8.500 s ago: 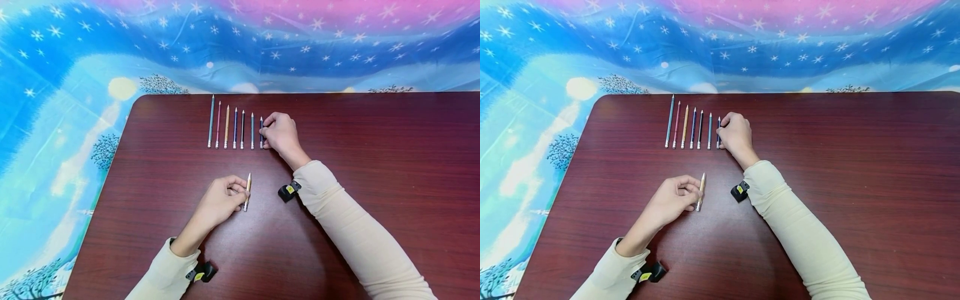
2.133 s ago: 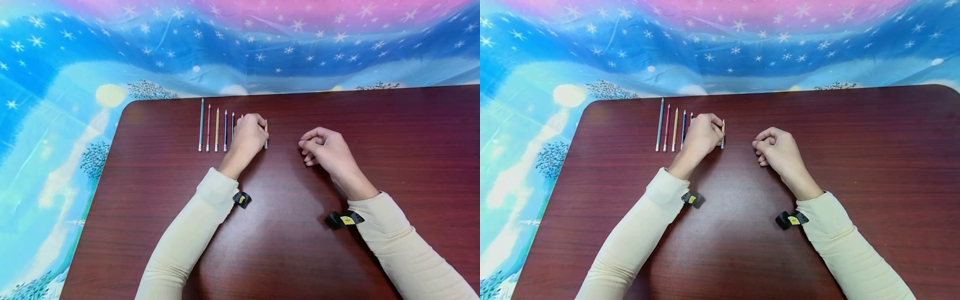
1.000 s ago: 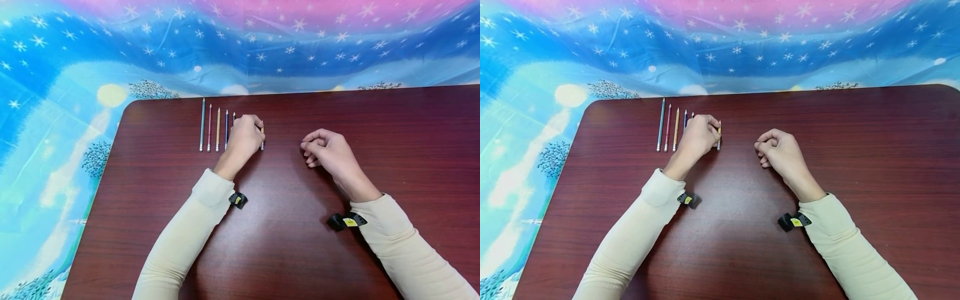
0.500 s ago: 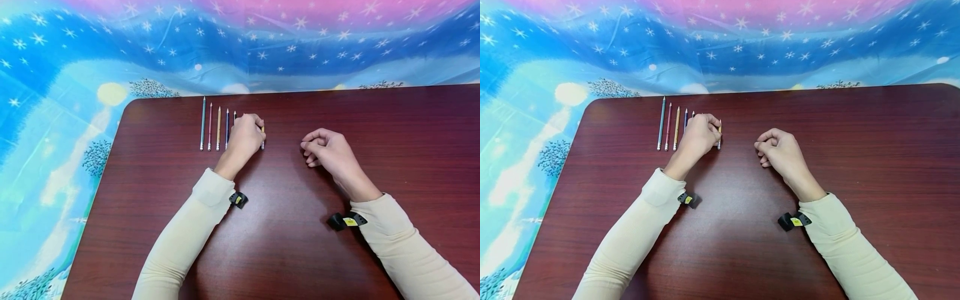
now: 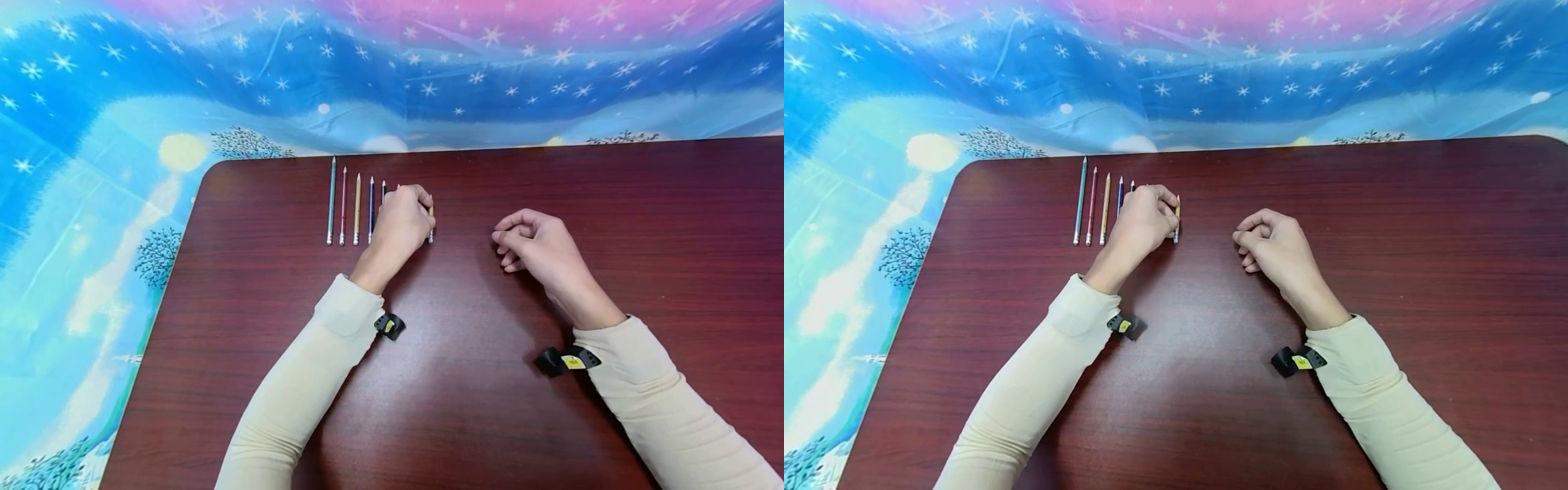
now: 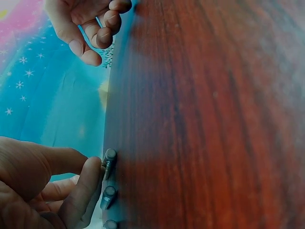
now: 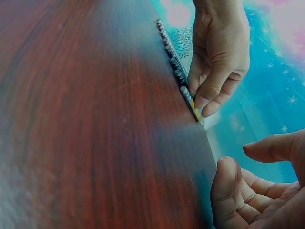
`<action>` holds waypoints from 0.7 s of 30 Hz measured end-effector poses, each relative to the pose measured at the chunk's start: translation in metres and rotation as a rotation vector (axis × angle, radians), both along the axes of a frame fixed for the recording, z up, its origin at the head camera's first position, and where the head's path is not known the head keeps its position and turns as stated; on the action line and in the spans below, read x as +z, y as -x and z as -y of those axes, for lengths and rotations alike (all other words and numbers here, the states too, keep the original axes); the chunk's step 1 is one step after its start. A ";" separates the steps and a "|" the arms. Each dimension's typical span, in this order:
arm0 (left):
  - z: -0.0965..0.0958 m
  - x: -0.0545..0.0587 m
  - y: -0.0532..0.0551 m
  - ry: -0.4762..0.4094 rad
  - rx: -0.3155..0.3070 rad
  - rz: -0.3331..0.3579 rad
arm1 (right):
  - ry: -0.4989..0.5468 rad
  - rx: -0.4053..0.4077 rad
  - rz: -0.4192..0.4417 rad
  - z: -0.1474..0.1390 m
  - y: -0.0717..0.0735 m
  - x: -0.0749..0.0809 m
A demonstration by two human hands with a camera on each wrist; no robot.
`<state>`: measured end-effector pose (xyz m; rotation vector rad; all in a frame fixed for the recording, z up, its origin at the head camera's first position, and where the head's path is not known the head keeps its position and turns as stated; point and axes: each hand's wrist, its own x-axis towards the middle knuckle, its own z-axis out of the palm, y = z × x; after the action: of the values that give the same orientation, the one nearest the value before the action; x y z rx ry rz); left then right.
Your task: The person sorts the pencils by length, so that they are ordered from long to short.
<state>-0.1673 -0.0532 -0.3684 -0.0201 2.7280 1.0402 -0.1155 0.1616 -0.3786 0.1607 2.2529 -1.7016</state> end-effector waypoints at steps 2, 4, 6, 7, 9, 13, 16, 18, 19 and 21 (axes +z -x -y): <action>0.000 0.000 0.000 -0.004 -0.002 0.002 | -0.004 0.000 -0.001 0.000 0.000 0.000; 0.000 0.000 0.000 -0.007 -0.003 -0.001 | -0.006 0.000 0.001 0.000 0.000 0.000; 0.000 0.000 0.000 -0.011 -0.004 -0.001 | -0.008 -0.001 0.002 0.000 0.000 0.000; 0.000 0.000 0.000 -0.012 -0.004 0.000 | -0.008 -0.001 0.003 0.000 0.000 0.000; 0.000 0.001 0.000 -0.014 -0.004 -0.001 | -0.009 -0.001 0.005 -0.001 0.000 0.000; 0.000 0.000 0.000 -0.009 0.002 0.004 | -0.007 -0.002 0.009 -0.001 0.000 0.000; 0.000 0.001 0.000 -0.016 0.005 0.003 | -0.007 -0.005 0.009 -0.001 0.000 0.000; 0.001 0.002 -0.002 -0.031 0.007 0.006 | -0.001 -0.008 0.011 -0.001 -0.001 0.000; 0.002 0.003 -0.003 -0.041 0.006 0.008 | 0.002 -0.008 0.011 -0.002 -0.001 0.000; 0.006 0.004 -0.006 -0.063 0.003 0.016 | 0.005 -0.007 0.009 -0.002 -0.002 0.001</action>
<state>-0.1613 -0.0590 -0.3646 -0.0226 2.6798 1.1216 -0.1135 0.1640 -0.3780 0.1753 2.2439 -1.7072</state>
